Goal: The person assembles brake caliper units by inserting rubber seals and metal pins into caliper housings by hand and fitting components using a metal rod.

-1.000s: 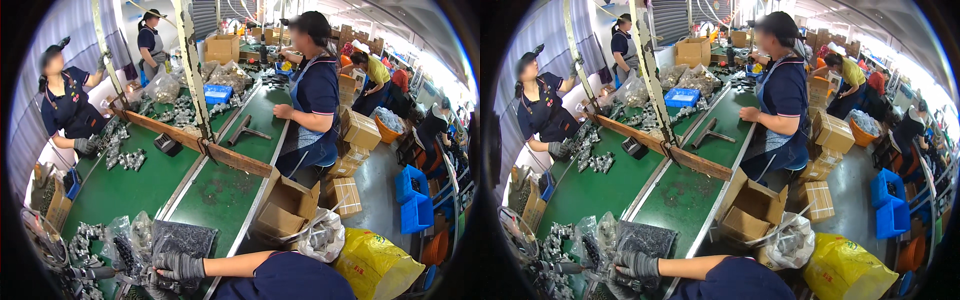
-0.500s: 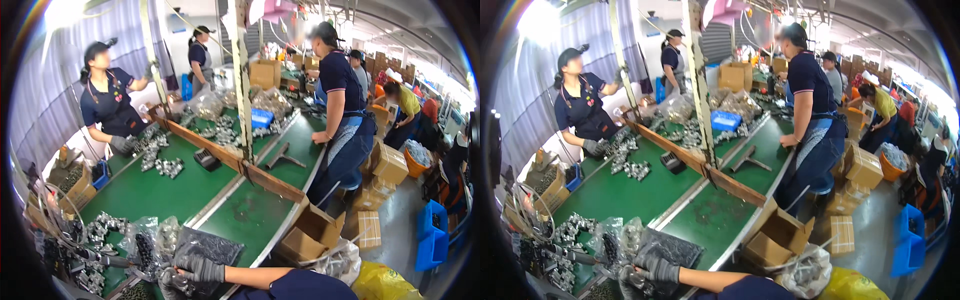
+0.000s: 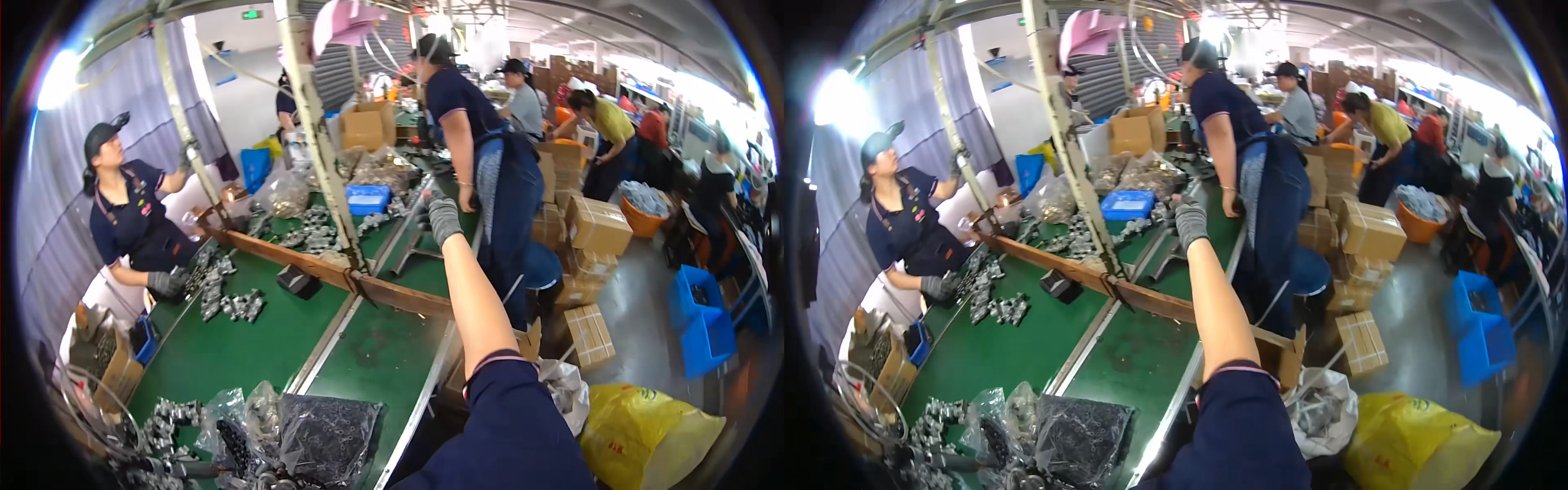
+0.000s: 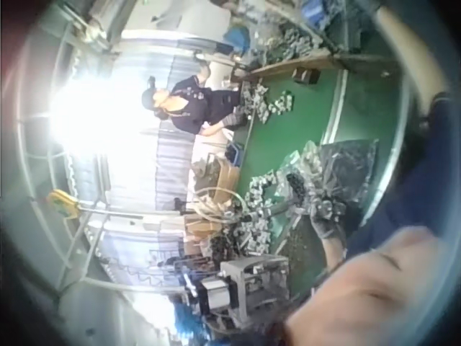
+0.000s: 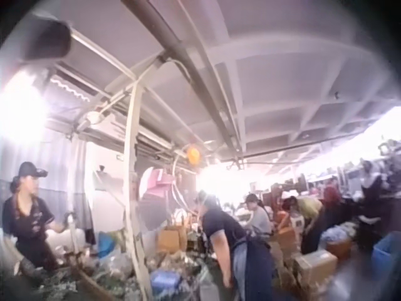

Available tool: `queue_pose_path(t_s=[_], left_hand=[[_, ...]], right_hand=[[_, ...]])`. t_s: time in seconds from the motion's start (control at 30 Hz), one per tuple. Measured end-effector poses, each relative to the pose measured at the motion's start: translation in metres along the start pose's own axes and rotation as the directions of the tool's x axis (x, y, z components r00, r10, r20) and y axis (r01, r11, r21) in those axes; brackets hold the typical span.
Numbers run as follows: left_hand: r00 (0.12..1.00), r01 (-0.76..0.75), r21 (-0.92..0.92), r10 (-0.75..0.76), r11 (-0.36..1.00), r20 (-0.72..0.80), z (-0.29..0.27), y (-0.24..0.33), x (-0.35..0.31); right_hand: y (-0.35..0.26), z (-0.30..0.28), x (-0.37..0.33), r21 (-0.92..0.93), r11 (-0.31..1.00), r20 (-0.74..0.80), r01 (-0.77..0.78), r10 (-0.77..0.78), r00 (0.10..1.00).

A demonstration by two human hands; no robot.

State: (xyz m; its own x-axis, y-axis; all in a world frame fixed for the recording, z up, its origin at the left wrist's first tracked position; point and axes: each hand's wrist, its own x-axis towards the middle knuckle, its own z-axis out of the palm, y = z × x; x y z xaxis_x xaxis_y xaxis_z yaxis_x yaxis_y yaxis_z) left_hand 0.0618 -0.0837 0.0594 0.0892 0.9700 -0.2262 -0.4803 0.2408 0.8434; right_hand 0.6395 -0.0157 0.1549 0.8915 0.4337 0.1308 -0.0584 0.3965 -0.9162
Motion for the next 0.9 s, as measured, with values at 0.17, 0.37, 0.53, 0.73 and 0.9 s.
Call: queue_pose_path(t_s=[0.17,0.37,0.53,0.73,0.9], left_hand=[[0.997,0.053,0.016,-0.054,0.998,0.049,0.008,-0.011,0.010],[0.995,0.080,0.011,-0.080,0.997,0.067,0.007,-0.010,0.006],[0.995,0.083,-0.006,-0.082,0.997,0.057,0.005,-0.008,0.004],[0.978,0.172,-0.029,-0.167,0.985,0.128,0.016,-0.023,0.009],[0.988,0.128,-0.067,-0.122,0.989,0.094,0.012,-0.014,0.005]], right_hand=[[0.112,-0.151,0.065,-0.651,0.743,-0.094,-0.153,0.121,0.988],[0.171,-0.170,0.039,-0.825,0.434,-0.381,-0.362,0.045,0.923],[0.171,-0.144,0.013,-0.920,0.241,-0.182,-0.310,0.437,0.881],[0.109,-0.157,0.085,-0.970,0.042,0.242,0.239,0.151,0.958],[-0.116,0.020,0.063,-0.889,0.247,0.276,0.385,-0.381,0.882]])
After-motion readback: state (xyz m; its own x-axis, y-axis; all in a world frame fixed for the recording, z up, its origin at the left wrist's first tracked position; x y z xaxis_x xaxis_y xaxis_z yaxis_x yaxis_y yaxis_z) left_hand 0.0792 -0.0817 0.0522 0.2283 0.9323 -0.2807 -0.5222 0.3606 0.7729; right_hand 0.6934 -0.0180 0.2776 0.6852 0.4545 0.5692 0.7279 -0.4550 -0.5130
